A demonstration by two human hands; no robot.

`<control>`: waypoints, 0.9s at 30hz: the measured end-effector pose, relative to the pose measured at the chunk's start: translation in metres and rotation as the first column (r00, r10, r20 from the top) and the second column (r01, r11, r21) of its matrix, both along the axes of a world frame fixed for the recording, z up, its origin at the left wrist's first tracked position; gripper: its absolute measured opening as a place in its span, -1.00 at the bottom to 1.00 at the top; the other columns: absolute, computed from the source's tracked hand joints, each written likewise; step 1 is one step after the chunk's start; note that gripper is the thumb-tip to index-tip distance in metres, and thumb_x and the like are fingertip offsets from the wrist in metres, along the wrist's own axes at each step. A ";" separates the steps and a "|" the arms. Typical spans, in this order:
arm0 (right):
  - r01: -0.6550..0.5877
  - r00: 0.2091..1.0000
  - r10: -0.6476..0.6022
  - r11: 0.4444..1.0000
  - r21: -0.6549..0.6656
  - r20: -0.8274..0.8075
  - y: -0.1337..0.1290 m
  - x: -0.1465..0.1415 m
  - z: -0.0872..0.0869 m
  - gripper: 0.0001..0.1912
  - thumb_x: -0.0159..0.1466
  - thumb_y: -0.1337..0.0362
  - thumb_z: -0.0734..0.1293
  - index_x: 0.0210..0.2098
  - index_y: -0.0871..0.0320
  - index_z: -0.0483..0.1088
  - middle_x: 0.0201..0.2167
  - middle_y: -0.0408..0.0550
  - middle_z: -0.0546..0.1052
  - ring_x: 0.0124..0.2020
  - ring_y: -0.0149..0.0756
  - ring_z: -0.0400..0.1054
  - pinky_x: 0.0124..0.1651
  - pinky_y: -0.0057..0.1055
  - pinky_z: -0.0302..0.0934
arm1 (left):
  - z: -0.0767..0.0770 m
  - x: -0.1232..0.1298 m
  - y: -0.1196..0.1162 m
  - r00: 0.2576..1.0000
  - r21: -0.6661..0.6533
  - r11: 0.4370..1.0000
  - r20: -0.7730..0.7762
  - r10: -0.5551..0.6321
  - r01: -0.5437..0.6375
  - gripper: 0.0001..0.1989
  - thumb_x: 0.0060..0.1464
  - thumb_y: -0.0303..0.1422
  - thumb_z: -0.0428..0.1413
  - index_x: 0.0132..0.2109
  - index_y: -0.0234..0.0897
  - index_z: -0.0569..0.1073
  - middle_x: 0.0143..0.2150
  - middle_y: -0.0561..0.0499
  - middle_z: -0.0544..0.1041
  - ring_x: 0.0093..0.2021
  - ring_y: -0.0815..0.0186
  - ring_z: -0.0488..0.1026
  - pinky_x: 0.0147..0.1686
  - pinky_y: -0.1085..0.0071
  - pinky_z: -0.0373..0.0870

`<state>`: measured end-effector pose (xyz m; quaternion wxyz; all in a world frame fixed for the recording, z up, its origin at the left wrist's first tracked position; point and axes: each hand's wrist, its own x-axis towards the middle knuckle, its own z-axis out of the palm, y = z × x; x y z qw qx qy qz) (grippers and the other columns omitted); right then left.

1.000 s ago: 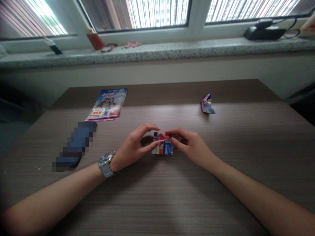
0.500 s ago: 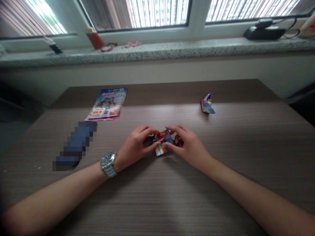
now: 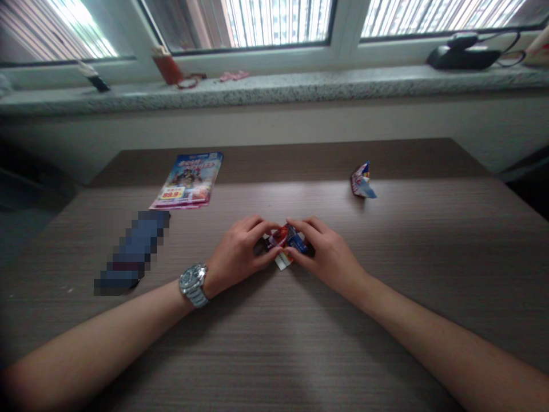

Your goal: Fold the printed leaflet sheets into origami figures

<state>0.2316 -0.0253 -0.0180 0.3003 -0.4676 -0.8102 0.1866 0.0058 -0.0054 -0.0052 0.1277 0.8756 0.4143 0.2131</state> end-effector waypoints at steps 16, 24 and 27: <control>-0.043 0.999 0.046 0.993 0.110 -0.028 -0.002 -0.007 0.001 -0.71 0.36 0.26 0.34 0.08 0.06 0.41 0.04 0.03 0.57 0.03 -0.17 0.49 0.11 -0.23 0.38 | -0.001 0.004 0.001 0.995 -0.073 0.997 0.090 0.041 -0.035 -0.84 0.25 -0.27 0.13 -0.13 -0.25 0.50 -0.18 -0.05 0.49 -0.15 0.21 0.44 -0.13 0.30 0.38; -0.028 0.999 0.024 0.994 0.106 0.041 -0.002 -0.008 0.001 -0.71 0.38 0.30 0.31 0.09 0.05 0.40 -0.02 0.02 0.60 -0.06 -0.15 0.54 -0.01 -0.23 0.41 | -0.003 0.003 0.006 0.978 -0.133 0.991 0.208 0.018 0.010 -0.81 0.24 -0.36 0.13 -0.01 -0.24 0.44 -0.18 -0.02 0.53 -0.18 0.27 0.48 -0.16 0.35 0.41; -0.017 0.998 0.010 0.994 0.107 0.062 -0.002 -0.009 0.002 -0.74 0.38 0.27 0.31 0.06 0.06 0.40 -0.03 0.02 0.60 -0.07 -0.14 0.53 -0.02 -0.23 0.39 | -0.004 0.004 0.004 0.972 -0.162 0.986 0.237 0.002 0.037 -0.66 0.21 -0.35 0.17 0.11 -0.23 0.38 -0.19 -0.01 0.54 -0.20 0.28 0.50 -0.17 0.35 0.43</control>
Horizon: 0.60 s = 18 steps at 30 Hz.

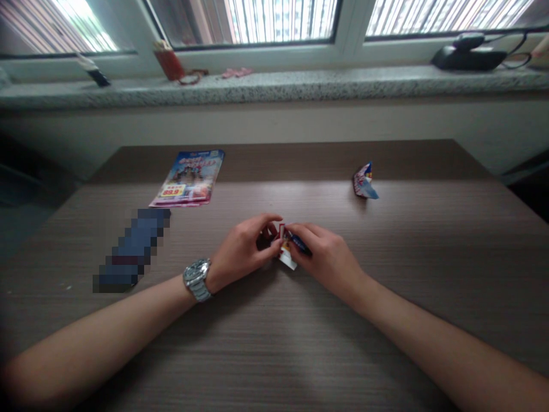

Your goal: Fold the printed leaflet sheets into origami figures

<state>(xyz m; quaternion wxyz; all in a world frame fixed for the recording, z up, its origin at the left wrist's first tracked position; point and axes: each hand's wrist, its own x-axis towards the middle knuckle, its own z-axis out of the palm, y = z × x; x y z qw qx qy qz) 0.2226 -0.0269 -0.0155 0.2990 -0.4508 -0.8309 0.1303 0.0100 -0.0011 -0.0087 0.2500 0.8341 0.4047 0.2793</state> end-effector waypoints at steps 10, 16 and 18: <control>0.009 0.988 -0.017 0.999 0.053 0.153 0.000 0.004 0.000 -0.78 0.42 0.22 0.28 0.03 0.08 0.41 -0.09 0.01 0.64 -0.18 -0.15 0.56 -0.18 -0.29 0.37 | -0.001 0.002 -0.003 1.000 0.010 1.000 -0.003 -0.015 0.015 -0.72 0.20 -0.37 0.15 0.06 -0.23 0.38 -0.14 -0.04 0.53 -0.20 0.28 0.49 -0.16 0.34 0.44; 0.007 0.981 -0.020 0.998 0.070 0.192 0.000 0.003 0.002 -0.79 0.43 0.28 0.25 0.03 0.07 0.41 -0.14 0.00 0.64 -0.21 -0.17 0.56 -0.19 -0.31 0.37 | -0.002 0.003 -0.003 0.999 -0.015 1.000 0.040 -0.008 0.009 -0.70 0.18 -0.38 0.17 0.05 -0.23 0.34 -0.16 -0.03 0.50 -0.20 0.28 0.48 -0.17 0.35 0.45; 0.002 0.983 -0.014 0.998 0.065 0.182 0.001 0.003 0.002 -0.78 0.42 0.26 0.26 0.04 0.07 0.41 -0.13 0.01 0.64 -0.19 -0.16 0.55 -0.17 -0.30 0.38 | -0.003 0.003 -0.003 0.998 -0.017 1.000 0.054 -0.024 0.025 -0.71 0.19 -0.40 0.16 0.04 -0.22 0.34 -0.15 -0.03 0.50 -0.19 0.29 0.48 -0.16 0.35 0.45</control>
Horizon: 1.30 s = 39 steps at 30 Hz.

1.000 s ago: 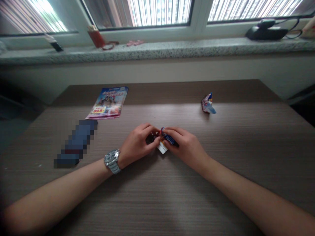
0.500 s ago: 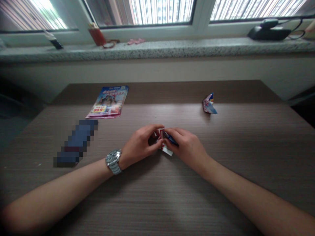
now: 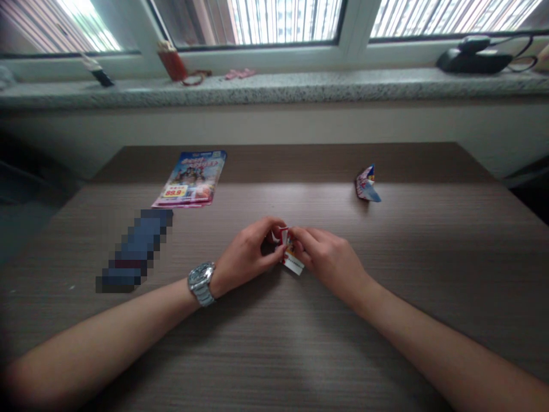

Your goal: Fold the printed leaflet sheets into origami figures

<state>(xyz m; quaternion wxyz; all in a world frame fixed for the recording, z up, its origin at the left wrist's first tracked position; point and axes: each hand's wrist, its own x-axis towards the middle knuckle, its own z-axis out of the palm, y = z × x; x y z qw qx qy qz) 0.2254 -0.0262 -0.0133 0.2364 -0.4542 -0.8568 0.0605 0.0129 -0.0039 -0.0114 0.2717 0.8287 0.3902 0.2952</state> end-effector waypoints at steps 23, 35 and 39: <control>-0.115 0.989 0.106 0.990 0.080 0.105 -0.001 0.000 0.005 -0.73 0.44 0.22 0.22 0.04 0.15 0.44 0.08 0.17 0.52 -0.02 -0.06 0.50 -0.02 -0.19 0.43 | 0.001 -0.002 0.002 0.998 -0.065 0.998 0.060 0.018 -0.015 -0.89 0.22 -0.48 0.10 -0.10 -0.28 0.44 -0.21 0.00 0.51 -0.23 0.34 0.46 -0.22 0.44 0.39; -0.203 0.977 0.195 0.974 0.100 0.085 0.002 0.006 -0.002 -0.57 0.41 0.21 0.29 0.22 0.22 0.35 0.09 0.21 0.49 0.00 -0.05 0.46 0.01 -0.14 0.43 | 0.002 -0.006 0.004 0.995 -0.085 0.996 0.097 0.023 -0.014 -0.87 0.25 -0.47 0.10 -0.05 -0.30 0.44 -0.18 -0.02 0.51 -0.21 0.33 0.46 -0.21 0.44 0.39; -0.214 0.975 0.209 0.973 0.080 0.077 0.002 0.008 -0.004 -0.58 0.41 0.23 0.29 0.23 0.19 0.33 0.14 0.18 0.49 0.05 -0.07 0.45 0.06 -0.15 0.41 | 0.002 -0.006 0.004 0.995 -0.088 0.996 0.102 0.017 -0.008 -0.85 0.26 -0.46 0.10 -0.03 -0.29 0.45 -0.18 -0.03 0.52 -0.20 0.33 0.46 -0.20 0.43 0.40</control>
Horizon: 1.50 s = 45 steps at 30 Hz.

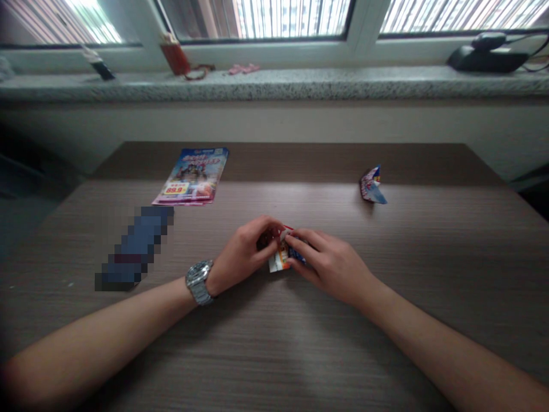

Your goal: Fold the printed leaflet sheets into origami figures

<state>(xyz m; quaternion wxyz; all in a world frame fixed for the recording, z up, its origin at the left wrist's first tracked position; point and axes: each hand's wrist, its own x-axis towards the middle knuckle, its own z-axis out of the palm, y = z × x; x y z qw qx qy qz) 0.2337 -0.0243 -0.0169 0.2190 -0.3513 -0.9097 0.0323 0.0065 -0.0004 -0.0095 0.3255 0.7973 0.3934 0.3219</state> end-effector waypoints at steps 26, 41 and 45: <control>-0.041 0.988 0.019 0.989 -0.141 -0.154 0.001 0.006 -0.005 -0.65 0.38 0.30 0.31 0.15 0.09 0.41 0.14 0.12 0.46 0.13 -0.14 0.40 0.17 -0.17 0.35 | -0.005 -0.005 -0.005 0.986 0.179 0.981 -0.164 -0.039 0.069 -0.81 0.26 -0.41 0.13 0.01 -0.28 0.50 -0.08 -0.08 0.51 -0.10 0.27 0.46 -0.07 0.33 0.45; 0.046 0.959 -0.087 0.987 -0.154 -0.271 0.005 0.013 -0.001 -0.67 0.39 0.33 0.28 0.13 0.03 0.40 0.05 0.06 0.54 0.06 -0.13 0.46 0.10 -0.14 0.40 | -0.001 -0.012 -0.009 0.882 0.327 0.915 -0.467 -0.059 0.234 -0.54 0.34 -0.26 0.04 0.34 -0.13 0.30 0.22 -0.17 0.42 0.16 0.08 0.39 0.13 0.08 0.38; 0.046 0.979 -0.072 0.989 -0.137 -0.191 0.007 0.017 -0.003 -0.62 0.39 0.32 0.27 0.19 0.03 0.39 0.12 0.08 0.51 0.11 -0.10 0.43 0.14 -0.10 0.38 | -0.001 -0.013 -0.008 0.882 0.332 0.910 -0.465 -0.072 0.250 -0.57 0.36 -0.29 0.02 0.32 -0.11 0.32 0.24 -0.18 0.41 0.17 0.10 0.41 0.14 0.08 0.38</control>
